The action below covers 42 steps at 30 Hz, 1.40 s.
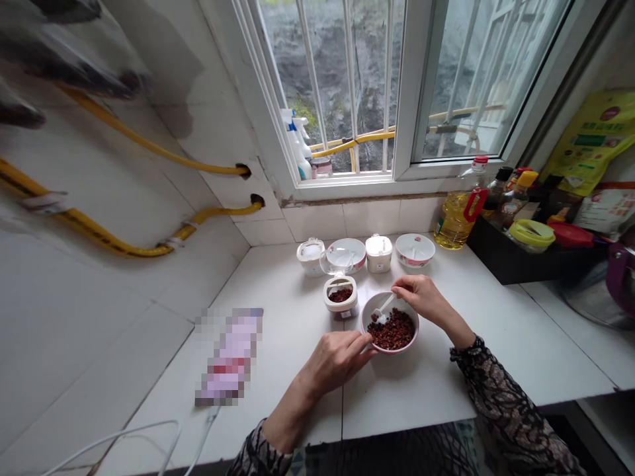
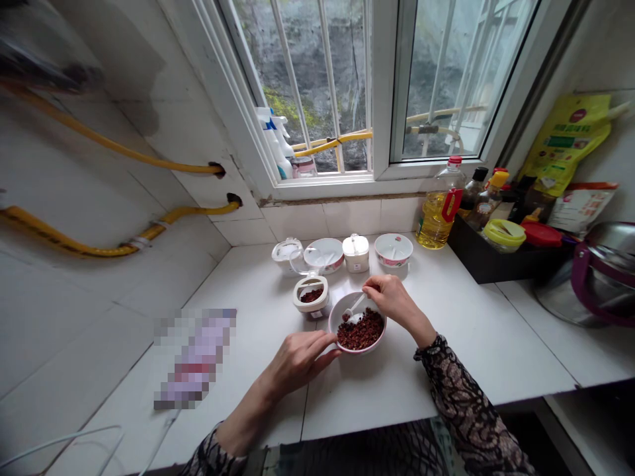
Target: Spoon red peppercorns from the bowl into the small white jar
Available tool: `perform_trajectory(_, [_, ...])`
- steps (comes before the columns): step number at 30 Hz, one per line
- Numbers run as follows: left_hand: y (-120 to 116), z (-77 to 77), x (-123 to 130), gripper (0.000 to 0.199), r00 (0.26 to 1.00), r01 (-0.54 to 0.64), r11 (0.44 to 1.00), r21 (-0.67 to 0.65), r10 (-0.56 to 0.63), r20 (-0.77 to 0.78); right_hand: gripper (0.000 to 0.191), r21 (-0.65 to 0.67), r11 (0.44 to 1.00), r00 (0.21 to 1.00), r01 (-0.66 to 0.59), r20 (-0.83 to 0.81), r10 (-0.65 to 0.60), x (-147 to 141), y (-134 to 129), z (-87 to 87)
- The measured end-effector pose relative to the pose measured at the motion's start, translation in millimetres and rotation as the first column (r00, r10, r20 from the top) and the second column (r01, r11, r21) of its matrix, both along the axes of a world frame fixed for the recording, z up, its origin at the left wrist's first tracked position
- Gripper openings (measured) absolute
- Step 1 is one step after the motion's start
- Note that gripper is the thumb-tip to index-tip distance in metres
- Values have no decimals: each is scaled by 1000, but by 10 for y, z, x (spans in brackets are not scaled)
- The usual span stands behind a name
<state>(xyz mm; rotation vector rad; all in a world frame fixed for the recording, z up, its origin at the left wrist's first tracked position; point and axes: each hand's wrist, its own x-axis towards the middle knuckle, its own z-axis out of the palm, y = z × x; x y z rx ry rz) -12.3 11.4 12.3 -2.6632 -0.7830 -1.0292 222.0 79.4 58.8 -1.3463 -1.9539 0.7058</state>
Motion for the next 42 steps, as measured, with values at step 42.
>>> perform_trajectory(42, [-5,-2,-4,26,1000,5,1000,-23,-5,6,32,-147,989,925,-14,-377,-43,11,80,51])
